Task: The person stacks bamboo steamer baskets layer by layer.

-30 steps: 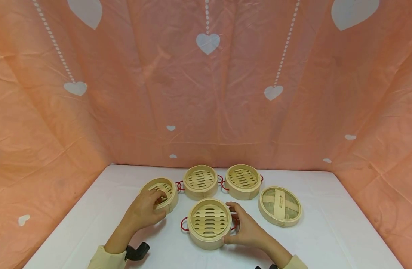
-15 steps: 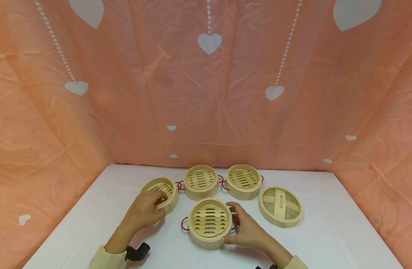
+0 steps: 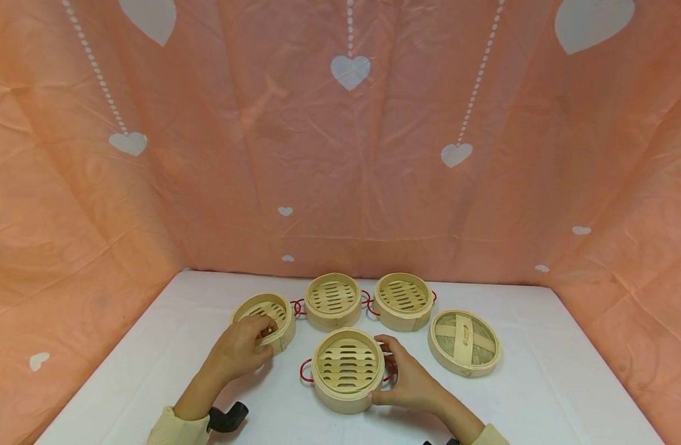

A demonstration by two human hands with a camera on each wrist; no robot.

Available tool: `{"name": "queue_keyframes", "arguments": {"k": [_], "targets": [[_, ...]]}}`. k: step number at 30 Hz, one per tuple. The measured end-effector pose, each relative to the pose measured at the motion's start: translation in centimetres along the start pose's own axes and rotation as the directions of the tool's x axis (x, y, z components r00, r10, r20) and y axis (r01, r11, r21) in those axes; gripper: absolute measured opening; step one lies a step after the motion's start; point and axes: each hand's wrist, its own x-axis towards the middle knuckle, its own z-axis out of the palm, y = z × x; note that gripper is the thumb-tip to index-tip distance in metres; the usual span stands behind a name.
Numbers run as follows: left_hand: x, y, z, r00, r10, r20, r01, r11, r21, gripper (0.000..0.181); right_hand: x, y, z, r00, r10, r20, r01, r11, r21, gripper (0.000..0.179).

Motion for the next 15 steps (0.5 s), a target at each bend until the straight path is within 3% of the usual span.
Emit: {"name": "queue_keyframes", "arguments": {"k": [7, 15], "targets": [[0.09, 0.03, -0.08, 0.997, 0.065, -0.031, -0.064, 0.998, 0.022, 0.026, -0.02, -0.15, -0.13, 1.0, 0.016, 0.007, -0.016, 1.0, -0.008, 0.099], [0.03, 0.37, -0.37, 0.999, 0.038, -0.009, -0.038, 0.999, 0.021, 0.028, 0.0, -0.21, -0.19, 1.0, -0.004, 0.005, 0.004, 1.0, -0.02, 0.096]]}}
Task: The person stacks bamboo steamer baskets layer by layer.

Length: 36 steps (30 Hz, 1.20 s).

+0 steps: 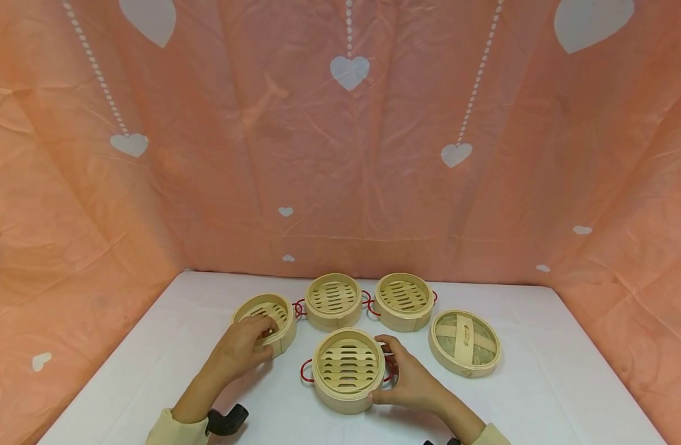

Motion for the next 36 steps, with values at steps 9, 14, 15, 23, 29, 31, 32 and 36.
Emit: {"name": "queue_keyframes", "arguments": {"k": [9, 14, 15, 23, 29, 31, 32, 36], "targets": [[-0.2, 0.5, -0.5, 1.0, -0.02, -0.01, 0.02, 1.0, -0.015, 0.027, 0.0, 0.2, -0.1, 1.0, -0.006, 0.009, 0.006, 0.999, 0.038, 0.096], [-0.3, 0.6, -0.6, 0.999, 0.012, -0.04, -0.012, 1.0, 0.0, 0.028, 0.0, 0.1, -0.2, 1.0, -0.007, 0.008, 0.007, 0.999, 0.052, 0.096], [-0.3, 0.6, -0.6, 0.999, 0.021, -0.045, -0.021, 1.0, 0.0, 0.027, 0.0, 0.1, -0.2, 1.0, -0.005, 0.008, 0.004, 0.999, 0.052, 0.096], [-0.5, 1.0, -1.0, 0.995, 0.063, -0.076, -0.062, 0.998, 0.011, 0.027, 0.1, 0.4, 0.1, 1.0, 0.018, -0.003, -0.018, 0.999, 0.03, 0.097], [-0.9, 1.4, -1.3, 0.991, 0.082, -0.107, -0.078, 0.996, 0.044, 0.027, 0.2, 0.5, 0.2, 1.0, 0.03, -0.003, -0.03, 0.999, 0.025, 0.097], [-1.0, 1.5, -1.4, 0.989, 0.091, -0.118, -0.084, 0.995, 0.06, 0.027, 0.1, 0.5, 0.2, 1.0, 0.028, -0.004, -0.028, 0.999, 0.023, 0.097], [-1.1, 1.5, -1.5, 0.988, 0.095, -0.124, -0.088, 0.994, 0.065, 0.027, 0.1, 0.5, 0.2, 1.0, 0.027, -0.004, -0.027, 0.999, 0.024, 0.097], [-1.1, 1.5, -1.7, 0.986, 0.084, -0.141, -0.079, 0.996, 0.039, 0.029, 0.2, 0.6, 0.2, 1.0, 0.028, -0.007, -0.028, 0.999, 0.023, 0.097]]}}
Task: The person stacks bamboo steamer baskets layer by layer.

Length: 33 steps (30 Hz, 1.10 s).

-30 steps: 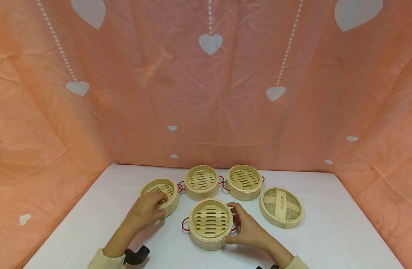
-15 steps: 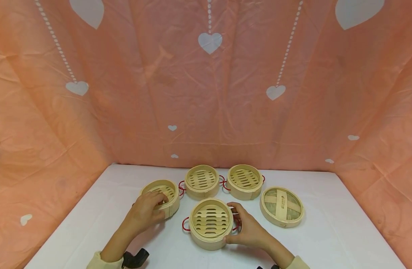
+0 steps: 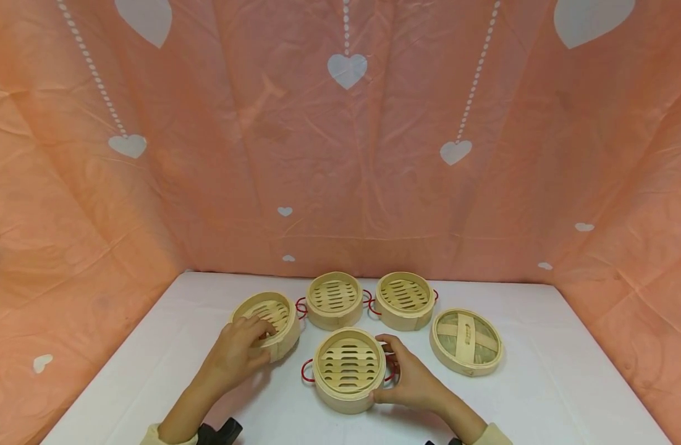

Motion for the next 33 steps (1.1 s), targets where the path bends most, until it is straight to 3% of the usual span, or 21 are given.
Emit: {"name": "queue_keyframes", "arguments": {"k": [6, 17, 33], "targets": [[0.7, 0.7, -1.3, 0.998, 0.027, -0.06, -0.029, 0.999, -0.02, 0.031, 0.0, -0.1, -0.1, 1.0, -0.017, -0.002, 0.017, 1.0, -0.01, 0.097], [1.4, 2.6, -2.6, 0.996, 0.068, -0.059, -0.071, 0.996, -0.05, 0.033, -0.1, -0.5, -0.3, 1.0, -0.017, 0.005, 0.017, 1.0, -0.003, 0.096], [1.5, 5.0, -1.9, 0.981, 0.179, -0.074, -0.186, 0.977, -0.104, 0.033, -0.1, -0.4, 0.0, 1.0, -0.005, -0.014, 0.004, 0.999, -0.038, 0.096]]}}
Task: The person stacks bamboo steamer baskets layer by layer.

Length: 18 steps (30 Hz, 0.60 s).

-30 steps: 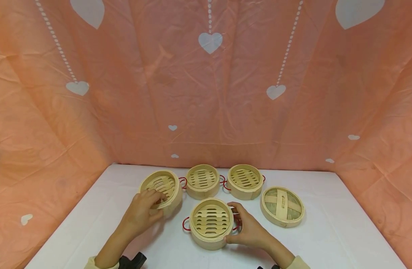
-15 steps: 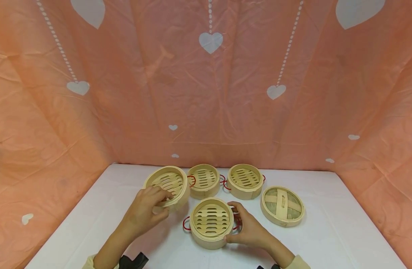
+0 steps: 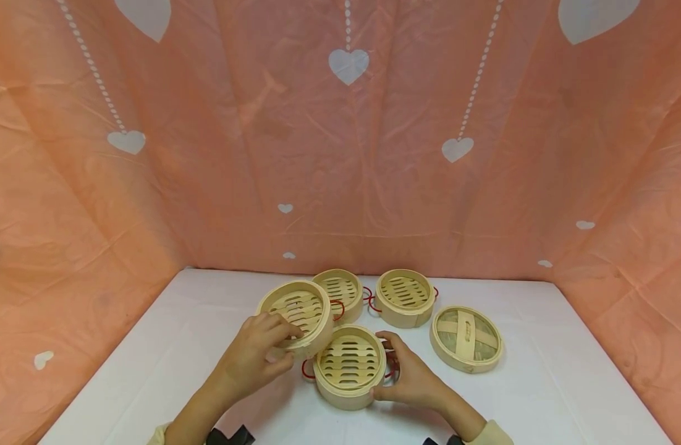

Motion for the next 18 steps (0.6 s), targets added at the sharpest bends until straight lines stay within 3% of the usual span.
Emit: {"name": "queue_keyframes", "arguments": {"k": [18], "targets": [[-0.2, 2.1, 1.4, 0.993, 0.113, 0.029, -0.113, 0.993, -0.018, 0.032, 0.0, 0.0, -0.1, 1.0, -0.021, 0.002, 0.021, 0.999, 0.025, 0.095]]}}
